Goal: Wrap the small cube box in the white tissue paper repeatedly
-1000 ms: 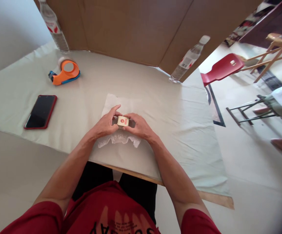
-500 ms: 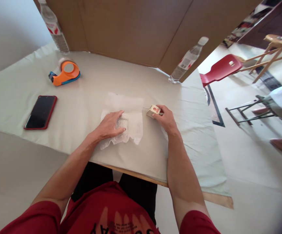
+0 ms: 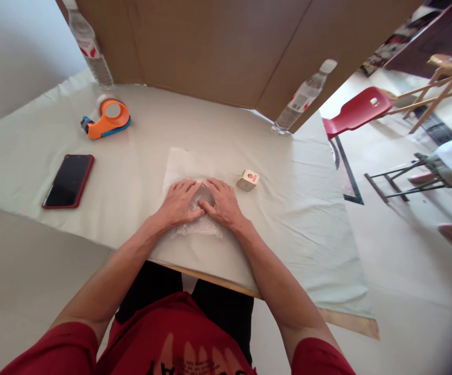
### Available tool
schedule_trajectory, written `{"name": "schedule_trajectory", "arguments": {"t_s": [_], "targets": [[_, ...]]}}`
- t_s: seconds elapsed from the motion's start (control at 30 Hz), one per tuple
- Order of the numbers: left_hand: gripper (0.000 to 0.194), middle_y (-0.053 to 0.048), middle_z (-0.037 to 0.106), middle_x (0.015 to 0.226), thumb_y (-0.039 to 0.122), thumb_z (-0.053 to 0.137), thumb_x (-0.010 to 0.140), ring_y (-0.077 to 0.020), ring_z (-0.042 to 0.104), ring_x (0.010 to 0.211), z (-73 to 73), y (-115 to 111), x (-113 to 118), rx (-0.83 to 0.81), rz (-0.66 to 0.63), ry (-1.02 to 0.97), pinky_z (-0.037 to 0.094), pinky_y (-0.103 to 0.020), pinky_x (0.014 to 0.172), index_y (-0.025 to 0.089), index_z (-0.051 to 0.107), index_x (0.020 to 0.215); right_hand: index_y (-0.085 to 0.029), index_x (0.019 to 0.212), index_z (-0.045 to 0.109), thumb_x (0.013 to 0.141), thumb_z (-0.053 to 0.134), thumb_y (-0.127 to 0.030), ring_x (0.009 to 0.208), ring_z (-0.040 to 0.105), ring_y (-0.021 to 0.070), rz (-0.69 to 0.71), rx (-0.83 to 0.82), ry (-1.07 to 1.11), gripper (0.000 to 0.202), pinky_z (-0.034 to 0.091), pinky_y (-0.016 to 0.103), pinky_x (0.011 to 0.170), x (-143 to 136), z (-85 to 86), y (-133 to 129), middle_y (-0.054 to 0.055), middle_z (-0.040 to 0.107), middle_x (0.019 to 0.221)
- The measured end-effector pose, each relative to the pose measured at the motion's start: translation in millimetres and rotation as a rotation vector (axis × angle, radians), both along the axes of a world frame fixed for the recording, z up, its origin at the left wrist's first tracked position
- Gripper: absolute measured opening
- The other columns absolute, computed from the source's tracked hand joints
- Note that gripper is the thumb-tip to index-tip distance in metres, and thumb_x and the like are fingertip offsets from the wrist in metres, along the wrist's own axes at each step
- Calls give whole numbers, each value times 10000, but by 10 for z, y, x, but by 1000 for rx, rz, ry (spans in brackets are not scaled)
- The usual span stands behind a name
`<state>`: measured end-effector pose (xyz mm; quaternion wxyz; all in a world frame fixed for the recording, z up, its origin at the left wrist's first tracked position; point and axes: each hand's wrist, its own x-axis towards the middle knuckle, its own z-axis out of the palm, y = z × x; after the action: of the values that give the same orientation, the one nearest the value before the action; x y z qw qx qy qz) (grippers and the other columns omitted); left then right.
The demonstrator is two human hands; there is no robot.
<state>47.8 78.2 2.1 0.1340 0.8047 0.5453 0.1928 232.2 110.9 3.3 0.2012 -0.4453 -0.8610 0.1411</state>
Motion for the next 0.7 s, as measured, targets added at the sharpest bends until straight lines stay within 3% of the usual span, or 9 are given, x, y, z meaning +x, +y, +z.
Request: {"name": "schedule_trajectory", "arguments": {"t_s": [0.13, 0.33, 0.7], "targets": [[704, -191, 490, 1510, 447, 684, 804, -372, 419, 1416, 20, 15, -44, -36, 70, 54, 293, -523, 1173, 168, 492, 1421, -160, 1372, 586, 942, 561, -458, 1385, 465, 341, -33, 8, -93, 524, 358, 504, 1125, 82, -73, 49, 174, 533, 1505], [586, -196, 528, 1471, 408, 599, 884, -359, 454, 1382, 27, 37, -143, -6, 228, 13, 317, -534, 1158, 163, 495, 1406, -173, 1355, 586, 988, 480, -422, 1339, 505, 336, -102, 34, -106, 456, 382, 497, 1076, 154, -62, 87, 174, 562, 1474], [537, -195, 526, 1458, 388, 628, 861, -374, 448, 1373, 38, 21, -126, 13, 259, 55, 327, -533, 1148, 166, 547, 1343, -157, 1362, 577, 992, 466, -395, 1313, 514, 338, -135, 25, -131, 454, 380, 484, 1057, 121, -29, 73, 175, 571, 1458]]}}
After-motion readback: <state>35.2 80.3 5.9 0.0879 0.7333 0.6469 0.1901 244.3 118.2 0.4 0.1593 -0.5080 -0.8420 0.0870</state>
